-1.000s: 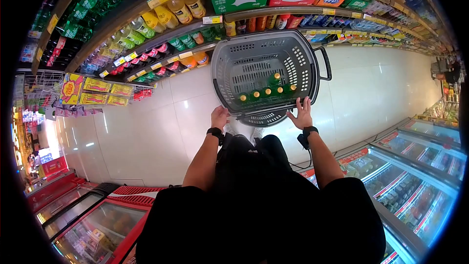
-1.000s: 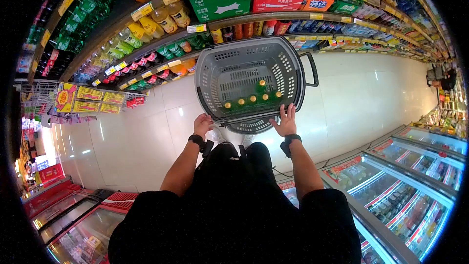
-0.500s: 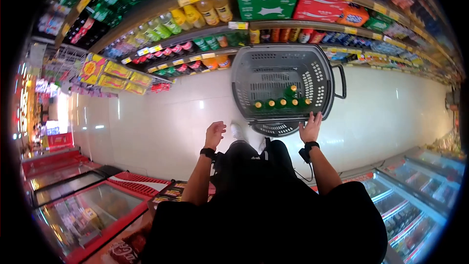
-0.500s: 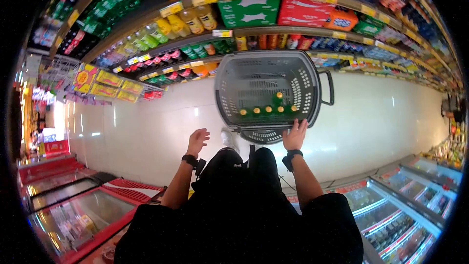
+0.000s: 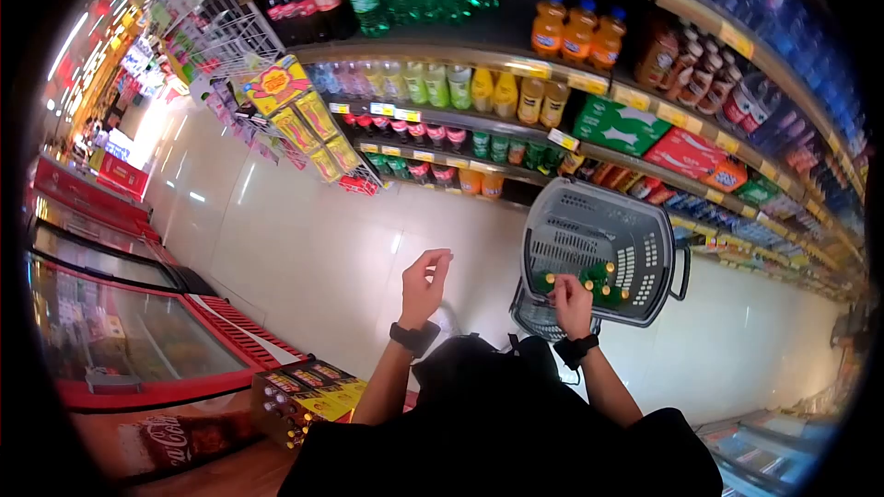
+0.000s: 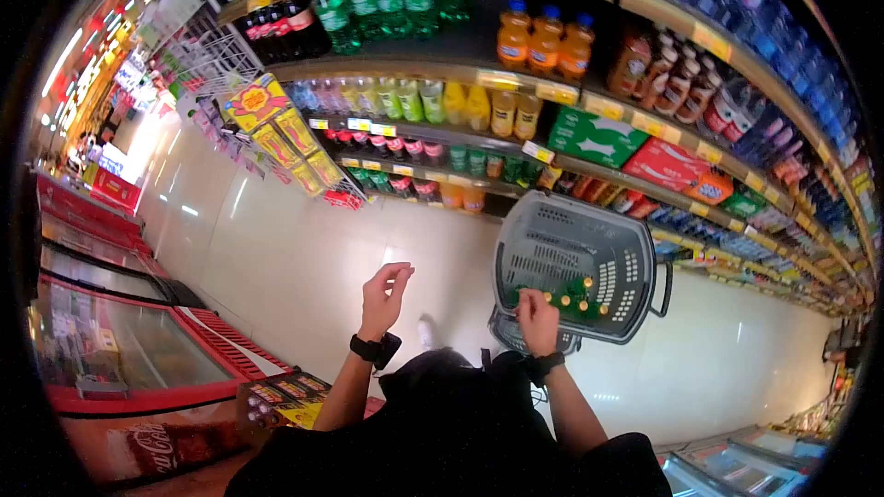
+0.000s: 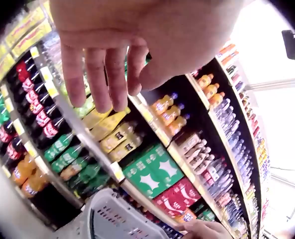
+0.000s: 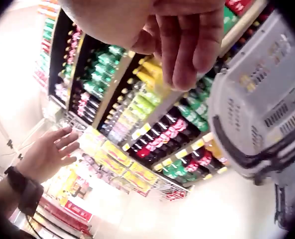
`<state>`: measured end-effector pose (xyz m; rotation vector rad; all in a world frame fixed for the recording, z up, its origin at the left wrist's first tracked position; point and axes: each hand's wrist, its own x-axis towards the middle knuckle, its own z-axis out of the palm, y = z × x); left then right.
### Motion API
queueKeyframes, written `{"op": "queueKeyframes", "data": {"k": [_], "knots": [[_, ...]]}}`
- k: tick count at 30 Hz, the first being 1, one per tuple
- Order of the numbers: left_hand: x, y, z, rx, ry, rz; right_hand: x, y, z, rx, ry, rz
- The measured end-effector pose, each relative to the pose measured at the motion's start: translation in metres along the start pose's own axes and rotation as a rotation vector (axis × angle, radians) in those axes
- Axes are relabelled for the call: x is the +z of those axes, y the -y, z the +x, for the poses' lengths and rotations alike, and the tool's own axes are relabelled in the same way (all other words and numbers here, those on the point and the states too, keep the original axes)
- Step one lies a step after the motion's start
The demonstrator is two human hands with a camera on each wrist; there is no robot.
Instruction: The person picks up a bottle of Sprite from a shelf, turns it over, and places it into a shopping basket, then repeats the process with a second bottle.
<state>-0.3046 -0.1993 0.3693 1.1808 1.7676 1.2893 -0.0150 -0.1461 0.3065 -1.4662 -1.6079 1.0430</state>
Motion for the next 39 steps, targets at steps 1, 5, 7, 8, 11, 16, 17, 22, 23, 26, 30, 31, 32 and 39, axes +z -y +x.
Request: {"op": "queueKeyframes", "data": {"k": [1, 5, 7, 8, 11, 16, 17, 22, 23, 26, 30, 31, 32, 39], "knots": [[-0.012, -0.006, 0.004, 0.032, -0.02, -0.043, 0.011, 0.031, 0.004, 0.027, 0.064, 0.032], [-0.061, -0.018, 0.016, 0.117, -0.081, -0.15, 0.069, 0.09, 0.018, -0.071, 0.192, 0.081], [-0.082, -0.019, 0.019, 0.125, -0.094, -0.181, 0.094, 0.122, 0.02, -0.098, 0.23, 0.106], [-0.092, -0.017, 0.02, 0.124, -0.099, -0.2, 0.106, 0.134, 0.02, -0.101, 0.239, 0.081], [-0.116, -0.008, 0.024, 0.092, -0.101, -0.238, 0.132, 0.164, 0.015, -0.199, 0.27, 0.081], [-0.132, -0.003, 0.032, 0.083, -0.041, -0.268, 0.147, 0.197, 0.002, -0.229, 0.35, 0.023], [-0.131, -0.005, 0.036, 0.09, -0.026, -0.279, 0.149, 0.2, -0.001, -0.216, 0.359, 0.018], [-0.116, -0.017, 0.053, 0.12, 0.1, -0.304, 0.153, 0.214, 0.002, -0.223, 0.364, 0.012], [-0.114, -0.018, 0.057, 0.118, 0.125, -0.306, 0.155, 0.214, 0.005, -0.239, 0.356, 0.025], [-0.104, -0.019, 0.065, 0.109, 0.177, -0.309, 0.158, 0.213, 0.017, -0.258, 0.367, 0.026], [-0.098, -0.021, 0.085, 0.113, 0.197, -0.287, 0.164, 0.209, 0.035, -0.22, 0.376, 0.082], [-0.096, -0.023, 0.091, 0.116, 0.193, -0.288, 0.165, 0.207, 0.042, -0.219, 0.384, 0.093], [-0.094, -0.022, 0.097, 0.11, 0.187, -0.28, 0.166, 0.206, 0.048, -0.216, 0.395, 0.105], [-0.083, -0.036, 0.153, 0.104, 0.102, -0.228, 0.171, 0.207, 0.113, -0.213, 0.396, 0.205]]}}
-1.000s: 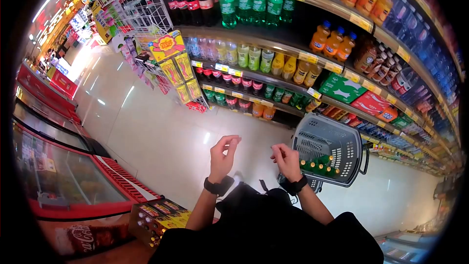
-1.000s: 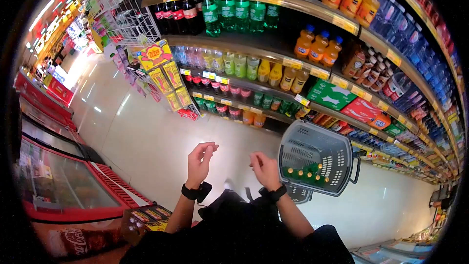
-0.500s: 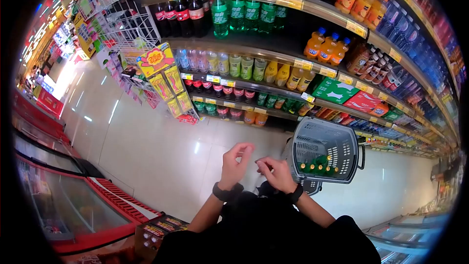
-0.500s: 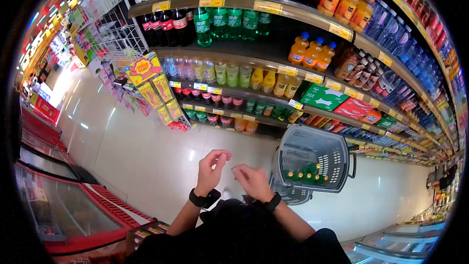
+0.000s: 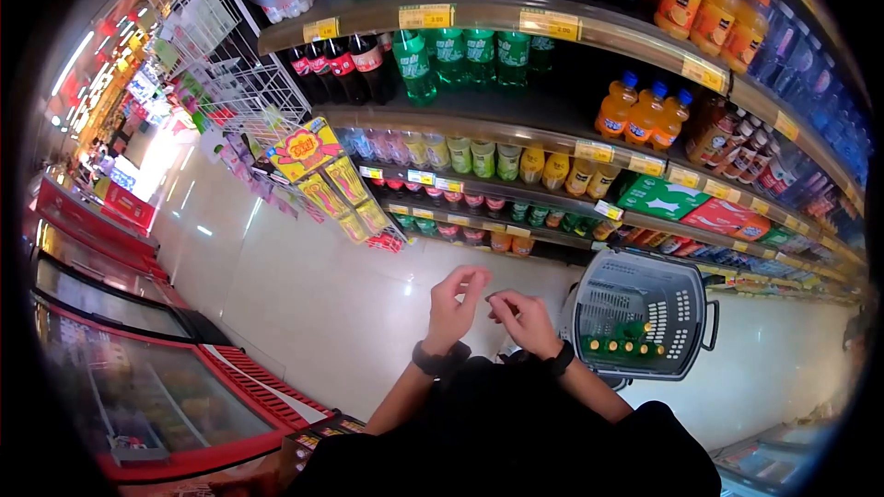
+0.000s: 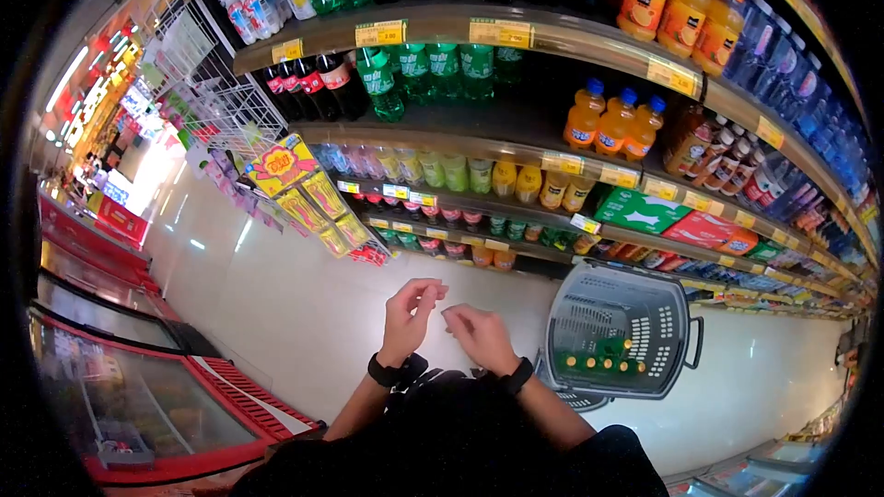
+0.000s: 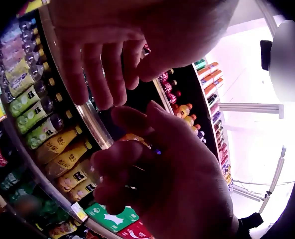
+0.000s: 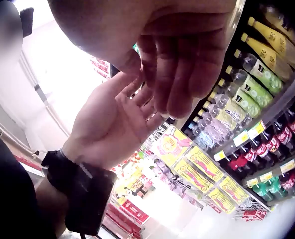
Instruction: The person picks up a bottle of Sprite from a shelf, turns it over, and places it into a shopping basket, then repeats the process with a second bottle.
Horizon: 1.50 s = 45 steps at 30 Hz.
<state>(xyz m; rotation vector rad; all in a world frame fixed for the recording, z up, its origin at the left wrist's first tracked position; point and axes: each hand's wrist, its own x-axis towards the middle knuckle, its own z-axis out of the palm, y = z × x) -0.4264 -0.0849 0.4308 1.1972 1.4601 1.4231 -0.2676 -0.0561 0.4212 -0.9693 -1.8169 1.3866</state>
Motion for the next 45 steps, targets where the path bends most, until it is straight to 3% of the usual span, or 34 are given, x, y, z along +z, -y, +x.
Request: {"op": "queueKeyframes", "data": {"k": [8, 16, 20, 31, 39, 45], "knots": [[0.016, -0.004, 0.06, 0.058, 0.005, 0.064, -0.029, -0.014, 0.063, -0.054, 0.023, 0.059], [0.012, -0.004, 0.099, 0.004, 0.003, 0.055, -0.039, -0.016, 0.109, -0.07, 0.007, 0.076], [0.008, 0.0, 0.128, 0.017, 0.036, 0.005, -0.038, -0.017, 0.129, -0.076, 0.017, -0.018], [-0.029, 0.002, 0.225, 0.086, 0.204, -0.122, -0.011, 0.002, 0.198, 0.005, -0.207, -0.057], [-0.053, 0.011, 0.26, 0.164, 0.121, -0.271, 0.004, 0.017, 0.239, -0.062, -0.247, -0.111], [-0.058, 0.017, 0.28, 0.186, 0.163, -0.303, 0.003, 0.014, 0.254, -0.041, -0.314, -0.204]]}}
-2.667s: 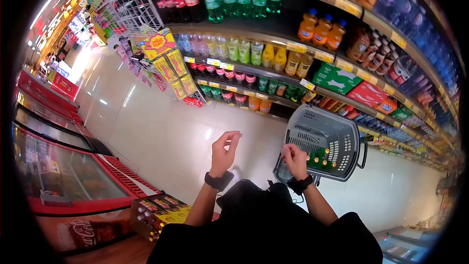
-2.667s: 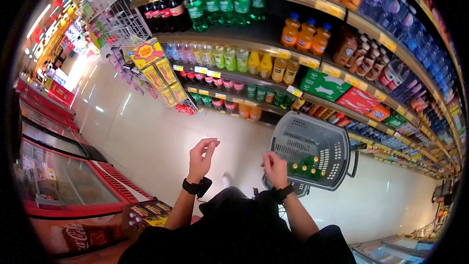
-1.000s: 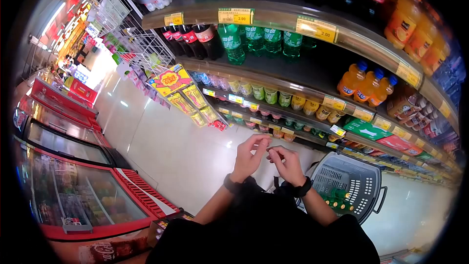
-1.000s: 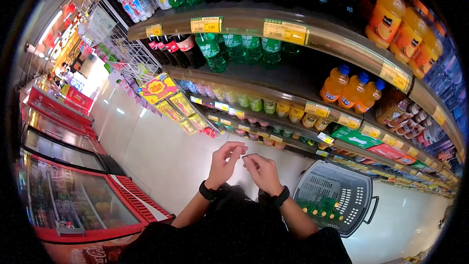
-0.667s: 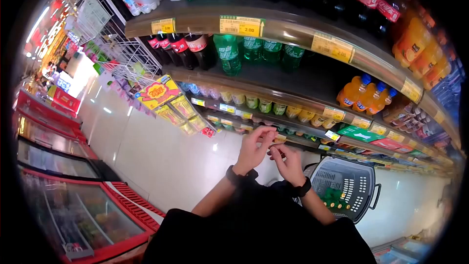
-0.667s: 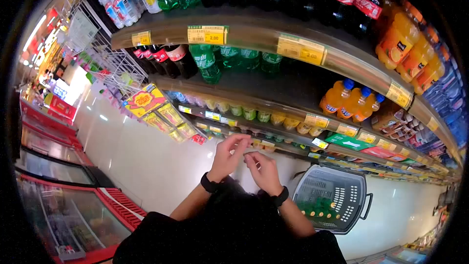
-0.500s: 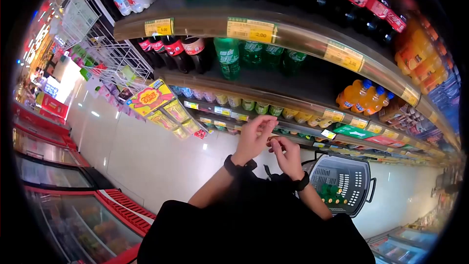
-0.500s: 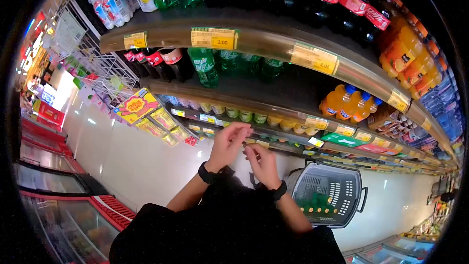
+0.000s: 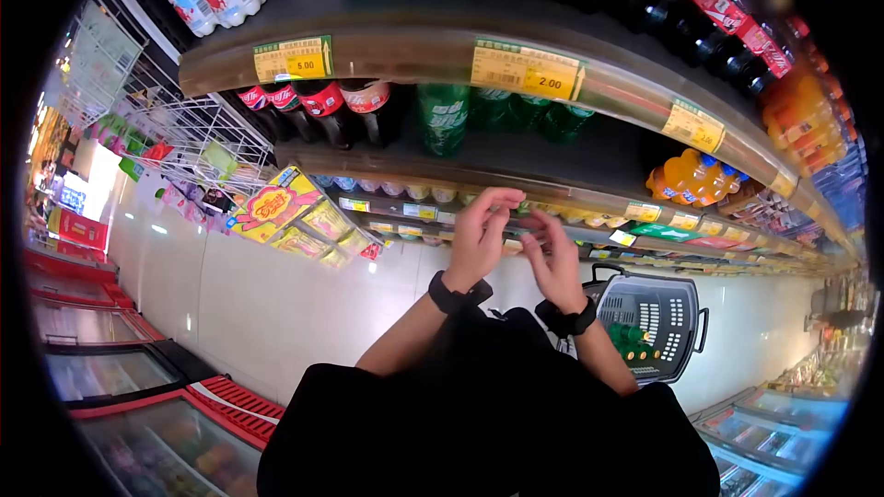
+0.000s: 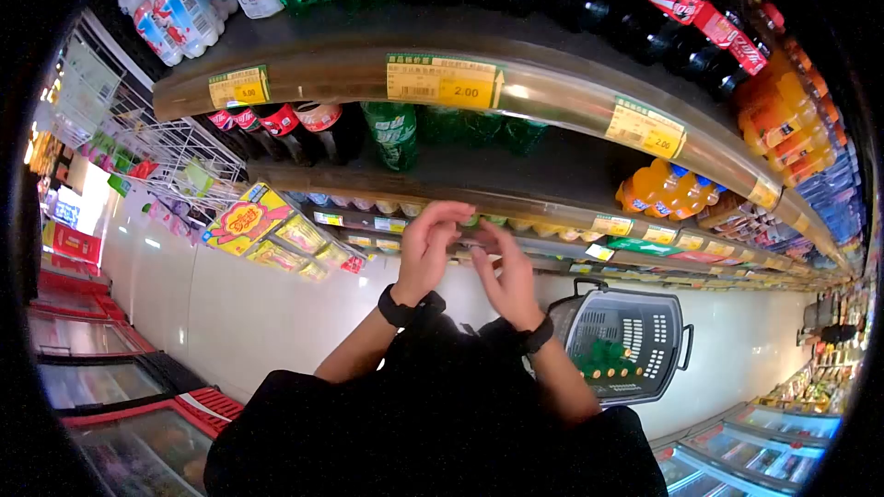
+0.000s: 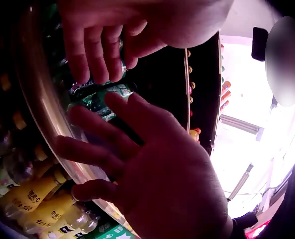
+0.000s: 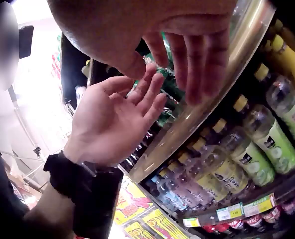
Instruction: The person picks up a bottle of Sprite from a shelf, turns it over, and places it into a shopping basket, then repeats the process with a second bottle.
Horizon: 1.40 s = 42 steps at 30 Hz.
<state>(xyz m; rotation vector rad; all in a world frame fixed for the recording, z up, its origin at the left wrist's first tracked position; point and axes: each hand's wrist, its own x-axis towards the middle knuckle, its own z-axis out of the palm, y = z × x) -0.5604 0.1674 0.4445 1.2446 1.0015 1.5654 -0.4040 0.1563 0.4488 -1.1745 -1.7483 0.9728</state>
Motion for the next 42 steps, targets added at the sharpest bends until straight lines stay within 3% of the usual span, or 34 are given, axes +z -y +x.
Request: {"op": "queueKeyframes", "data": {"k": [6, 10, 17, 18, 21, 28, 31, 42], "knots": [[0.001, 0.001, 0.003, -0.1, 0.068, -0.042, -0.009, -0.017, 0.003, 0.014, -0.119, -0.069], [0.007, 0.003, 0.007, -0.072, 0.077, 0.014, -0.015, -0.014, 0.006, 0.073, -0.082, -0.045], [0.033, 0.01, 0.026, 0.017, 0.033, -0.031, -0.047, -0.027, 0.028, -0.168, -0.181, -0.08], [0.039, 0.011, 0.032, 0.043, 0.033, 0.019, -0.054, -0.023, 0.033, -0.136, -0.183, -0.07], [0.051, 0.016, 0.051, 0.114, 0.022, 0.17, -0.072, -0.024, 0.057, -0.325, -0.245, -0.234], [0.071, 0.038, 0.081, 0.187, 0.004, 0.328, -0.07, -0.038, 0.107, -0.284, -0.25, -0.159], [0.076, 0.042, 0.081, 0.08, 0.022, 0.242, -0.065, -0.047, 0.118, -0.233, -0.223, -0.114], [0.084, 0.051, 0.097, 0.128, -0.049, 0.225, -0.063, -0.052, 0.126, -0.256, -0.227, -0.041]]}}
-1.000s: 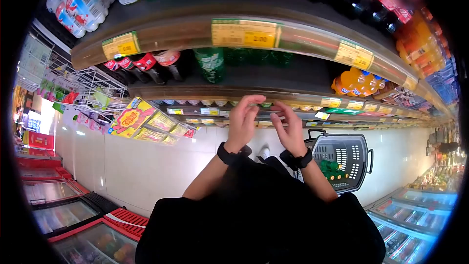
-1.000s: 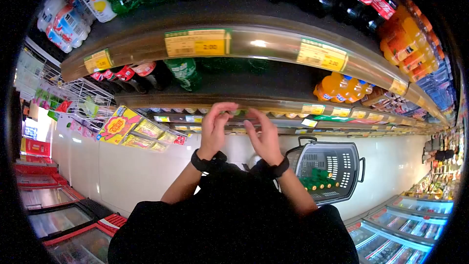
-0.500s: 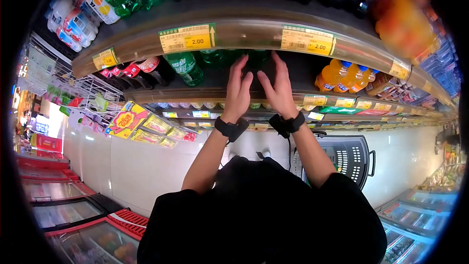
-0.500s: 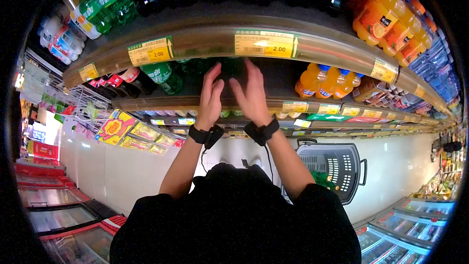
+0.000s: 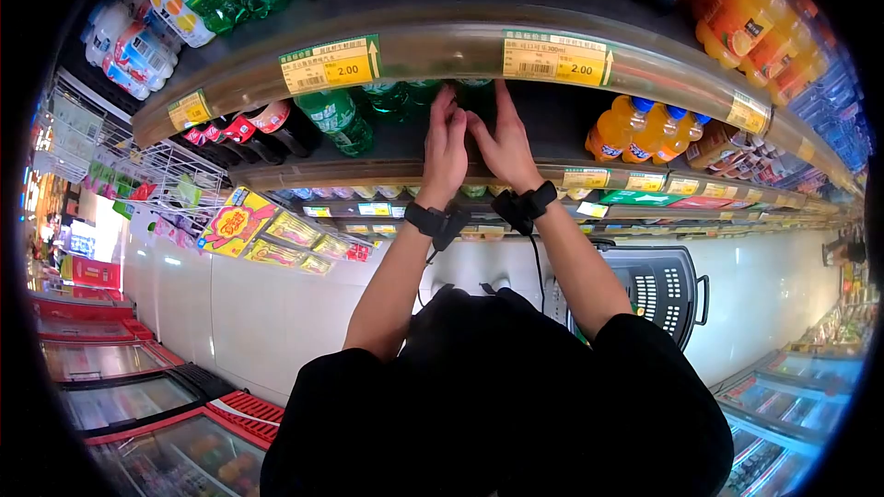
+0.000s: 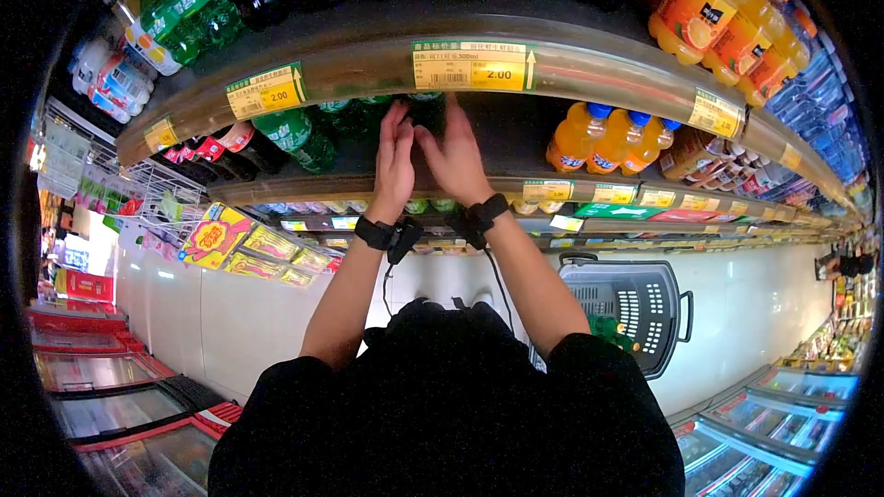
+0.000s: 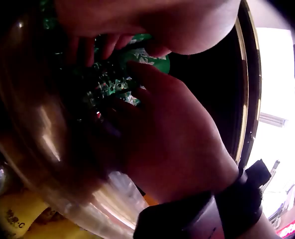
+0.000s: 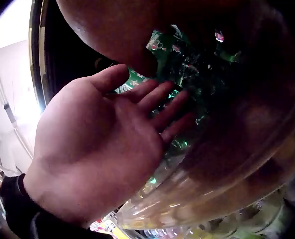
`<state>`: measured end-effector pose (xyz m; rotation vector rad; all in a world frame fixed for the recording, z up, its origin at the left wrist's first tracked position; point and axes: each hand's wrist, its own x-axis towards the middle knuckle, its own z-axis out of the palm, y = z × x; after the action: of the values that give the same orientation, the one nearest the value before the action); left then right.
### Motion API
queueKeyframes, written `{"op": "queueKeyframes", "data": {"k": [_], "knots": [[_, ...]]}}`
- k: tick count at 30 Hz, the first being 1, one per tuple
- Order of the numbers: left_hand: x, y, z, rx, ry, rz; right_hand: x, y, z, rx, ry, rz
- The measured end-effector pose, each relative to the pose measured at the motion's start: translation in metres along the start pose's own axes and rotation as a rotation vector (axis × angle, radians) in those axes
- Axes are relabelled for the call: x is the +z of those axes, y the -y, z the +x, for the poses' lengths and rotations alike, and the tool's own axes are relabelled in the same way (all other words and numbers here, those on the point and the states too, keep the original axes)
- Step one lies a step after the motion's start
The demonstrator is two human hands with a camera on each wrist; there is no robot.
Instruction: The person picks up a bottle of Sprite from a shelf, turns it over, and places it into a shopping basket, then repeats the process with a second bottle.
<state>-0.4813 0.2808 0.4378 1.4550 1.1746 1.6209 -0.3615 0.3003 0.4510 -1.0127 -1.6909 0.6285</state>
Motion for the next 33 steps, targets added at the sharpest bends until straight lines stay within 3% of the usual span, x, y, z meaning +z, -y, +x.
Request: {"op": "queueKeyframes", "data": {"k": [7, 11, 13, 16, 23, 33], "knots": [[0.003, 0.01, -0.005, 0.033, -0.031, -0.026, 0.001, -0.006, 0.002, 0.012, -0.006, -0.026], [-0.001, 0.01, -0.004, 0.083, 0.002, 0.125, 0.009, -0.019, 0.005, -0.062, -0.072, -0.056], [-0.006, 0.011, -0.005, 0.114, 0.057, 0.254, 0.011, -0.015, 0.007, -0.033, -0.117, -0.1], [-0.002, 0.012, -0.006, 0.223, -0.003, 0.291, 0.009, -0.007, 0.013, 0.017, -0.17, -0.125], [0.0, -0.006, -0.017, 0.111, 0.027, 0.167, 0.0, 0.005, 0.004, 0.053, -0.156, -0.03], [-0.004, -0.012, -0.031, 0.101, 0.057, -0.044, -0.019, 0.033, -0.016, 0.132, -0.162, -0.008]]}}
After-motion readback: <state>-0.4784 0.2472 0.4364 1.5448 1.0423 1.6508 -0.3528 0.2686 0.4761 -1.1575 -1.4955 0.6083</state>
